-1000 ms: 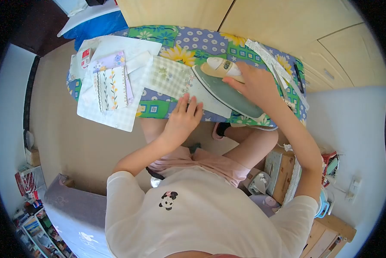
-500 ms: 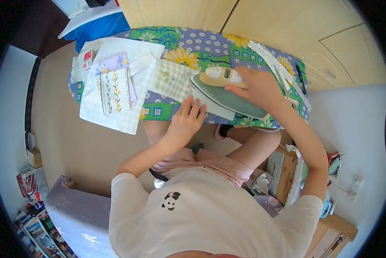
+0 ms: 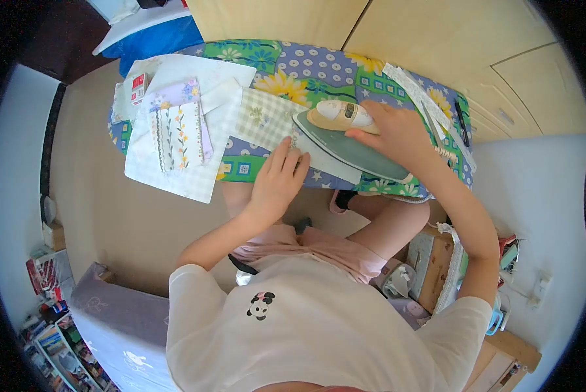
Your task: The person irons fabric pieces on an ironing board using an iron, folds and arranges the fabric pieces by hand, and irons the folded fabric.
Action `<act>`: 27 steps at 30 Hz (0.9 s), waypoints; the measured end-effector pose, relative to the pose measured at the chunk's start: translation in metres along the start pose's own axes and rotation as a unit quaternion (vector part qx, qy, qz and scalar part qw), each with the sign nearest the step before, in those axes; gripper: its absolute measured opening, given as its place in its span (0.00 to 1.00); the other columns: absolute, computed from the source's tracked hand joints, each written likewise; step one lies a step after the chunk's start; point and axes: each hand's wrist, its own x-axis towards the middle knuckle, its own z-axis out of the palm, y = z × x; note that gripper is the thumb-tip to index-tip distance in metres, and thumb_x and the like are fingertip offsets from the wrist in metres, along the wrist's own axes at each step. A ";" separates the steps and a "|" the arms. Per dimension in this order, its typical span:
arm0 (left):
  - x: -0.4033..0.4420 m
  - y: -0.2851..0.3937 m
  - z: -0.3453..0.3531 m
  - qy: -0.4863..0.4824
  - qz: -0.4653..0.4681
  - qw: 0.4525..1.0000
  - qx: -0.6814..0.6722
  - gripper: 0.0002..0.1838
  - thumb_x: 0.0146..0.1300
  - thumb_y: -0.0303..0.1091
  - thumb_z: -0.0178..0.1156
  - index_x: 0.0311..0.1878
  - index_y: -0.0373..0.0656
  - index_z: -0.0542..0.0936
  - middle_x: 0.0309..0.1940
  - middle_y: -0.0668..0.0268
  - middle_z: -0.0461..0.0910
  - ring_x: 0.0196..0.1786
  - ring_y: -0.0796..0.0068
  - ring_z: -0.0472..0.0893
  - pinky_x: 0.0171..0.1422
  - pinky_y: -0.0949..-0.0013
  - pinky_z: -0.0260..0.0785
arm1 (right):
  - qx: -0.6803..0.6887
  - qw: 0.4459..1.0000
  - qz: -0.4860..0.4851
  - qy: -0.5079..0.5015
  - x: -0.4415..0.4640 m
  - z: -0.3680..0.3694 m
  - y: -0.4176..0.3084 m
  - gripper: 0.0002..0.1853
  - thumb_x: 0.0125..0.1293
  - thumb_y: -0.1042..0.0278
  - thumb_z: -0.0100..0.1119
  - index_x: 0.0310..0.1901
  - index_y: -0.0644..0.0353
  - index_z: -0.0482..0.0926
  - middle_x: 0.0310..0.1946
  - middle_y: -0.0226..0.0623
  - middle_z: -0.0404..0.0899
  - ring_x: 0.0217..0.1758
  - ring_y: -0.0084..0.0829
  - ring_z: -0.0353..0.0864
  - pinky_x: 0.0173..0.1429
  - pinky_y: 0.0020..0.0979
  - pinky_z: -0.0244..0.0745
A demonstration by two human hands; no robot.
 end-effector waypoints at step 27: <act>-0.008 -0.001 0.005 -0.002 0.010 0.999 0.039 0.26 0.47 0.31 0.55 0.54 0.42 0.72 0.51 0.60 0.71 0.59 0.58 0.68 0.66 0.46 0.55 | 0.014 0.998 0.048 -0.028 0.013 0.001 -0.006 0.27 0.54 0.41 0.58 0.40 0.61 0.75 0.28 0.45 0.80 0.29 0.43 0.81 0.32 0.38 0.75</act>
